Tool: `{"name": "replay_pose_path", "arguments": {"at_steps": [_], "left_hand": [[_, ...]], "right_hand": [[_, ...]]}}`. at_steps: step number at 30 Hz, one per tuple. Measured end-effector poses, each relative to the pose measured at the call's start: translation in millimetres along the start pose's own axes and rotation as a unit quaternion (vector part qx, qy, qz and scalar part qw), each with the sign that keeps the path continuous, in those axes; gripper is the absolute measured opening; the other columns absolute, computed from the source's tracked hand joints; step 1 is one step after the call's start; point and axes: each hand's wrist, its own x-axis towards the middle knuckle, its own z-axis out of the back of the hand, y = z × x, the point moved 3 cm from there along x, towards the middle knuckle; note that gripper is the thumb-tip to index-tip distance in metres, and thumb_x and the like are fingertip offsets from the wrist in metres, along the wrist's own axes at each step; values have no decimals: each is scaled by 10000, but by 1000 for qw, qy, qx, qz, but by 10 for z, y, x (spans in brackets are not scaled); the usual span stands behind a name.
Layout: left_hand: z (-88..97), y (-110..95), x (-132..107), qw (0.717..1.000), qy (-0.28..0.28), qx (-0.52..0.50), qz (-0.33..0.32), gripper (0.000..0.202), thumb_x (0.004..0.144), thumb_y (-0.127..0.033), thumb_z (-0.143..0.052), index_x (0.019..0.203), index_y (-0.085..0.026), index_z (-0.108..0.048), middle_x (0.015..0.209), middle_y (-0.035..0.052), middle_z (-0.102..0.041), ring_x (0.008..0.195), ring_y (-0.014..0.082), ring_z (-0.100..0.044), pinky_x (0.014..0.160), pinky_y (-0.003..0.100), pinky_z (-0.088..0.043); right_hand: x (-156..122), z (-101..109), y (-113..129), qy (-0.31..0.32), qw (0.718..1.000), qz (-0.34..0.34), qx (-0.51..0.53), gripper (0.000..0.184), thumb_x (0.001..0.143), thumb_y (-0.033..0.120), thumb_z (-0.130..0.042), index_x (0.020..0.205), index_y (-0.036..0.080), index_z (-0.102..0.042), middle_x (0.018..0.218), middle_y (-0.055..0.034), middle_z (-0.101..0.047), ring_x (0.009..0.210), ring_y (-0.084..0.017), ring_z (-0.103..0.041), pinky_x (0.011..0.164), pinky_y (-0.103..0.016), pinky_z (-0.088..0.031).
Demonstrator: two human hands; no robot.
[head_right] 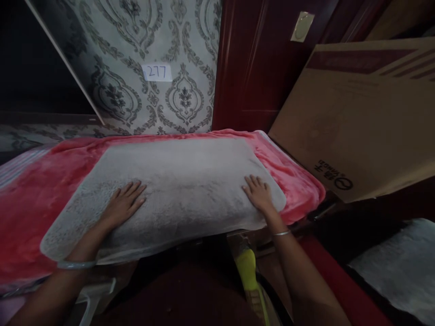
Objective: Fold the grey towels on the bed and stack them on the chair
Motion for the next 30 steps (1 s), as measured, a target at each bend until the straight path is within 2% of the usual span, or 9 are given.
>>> {"name": "replay_pose_path", "arguments": {"at_steps": [3,6,11,15,19,22,24,27,30], "left_hand": [[2,0,-3,1000,-7,-5,-1,632,1020,-498,-294,1573,-225,-428,1666,99,-337,1564,323,-246,1235,583,-250],[-16,6,-3,1000,-14,-13,1,628,1018,-504,-296,1572,-239,-431,1665,88,-341,1563,316,-251,1237,580,-246],[-26,13,-3,999,-23,-24,-1,614,1006,-478,-338,1564,-244,-443,1650,92,-369,1554,320,-276,1235,600,-246],[-6,-10,-8,1000,-17,-24,3,612,1011,-469,-333,1557,-220,-454,1651,104,-359,1557,320,-269,1240,603,-236],[35,-37,-21,999,-18,-33,9,594,1011,-461,-366,1552,-235,-460,1652,100,-359,1556,311,-272,1241,589,-247],[91,-133,-67,998,-17,-59,1,568,1024,-440,-345,1531,-228,-488,1638,102,-390,1555,301,-280,1242,590,-240],[129,-308,-123,995,-2,-86,-47,560,1041,-435,-307,1530,-231,-486,1638,91,-395,1558,277,-278,1258,576,-205],[152,-719,-235,975,40,-129,-177,570,1055,-485,-297,1566,-269,-424,1654,61,-372,1565,228,-261,1287,519,-146],[111,-1078,-308,954,77,-139,-256,624,1046,-549,-333,1607,-278,-334,1672,67,-331,1576,219,-228,1297,506,-108]], "right_hand": [[-32,11,-471,-21,997,-74,-11,624,1029,466,-251,1568,218,-445,1642,-114,-386,1499,-351,-348,1170,-630,-320],[-83,-7,-724,-43,993,-113,-5,637,1018,474,-244,1548,203,-472,1614,-153,-424,1472,-371,-383,1139,-646,-352],[-115,-31,-763,-77,990,-120,19,641,1017,483,-235,1532,200,-491,1578,-167,-472,1454,-369,-406,1138,-644,-354],[-122,0,-749,-61,989,-133,33,649,1015,486,-245,1521,172,-504,1589,-176,-453,1466,-362,-389,1167,-628,-323],[-127,65,-667,-58,984,-164,43,639,1015,480,-256,1515,169,-504,1592,-201,-435,1494,-393,-329,1127,-717,-310],[-100,135,-284,-125,981,-127,73,624,1025,459,-253,1493,150,-527,1571,-221,-453,1498,-404,-318,1115,-734,-313],[-83,162,208,-149,981,-20,122,597,1029,429,-267,1462,142,-561,1545,-212,-492,1480,-366,-372,1145,-655,-345],[-116,156,1128,-102,964,173,176,553,1035,415,-301,1431,173,-601,1548,-158,-511,1467,-294,-420,1192,-534,-349],[-189,117,1875,-33,943,281,173,539,1047,373,-298,1500,208,-539,1636,-103,-401,1519,-253,-342,1226,-494,-304]]}}
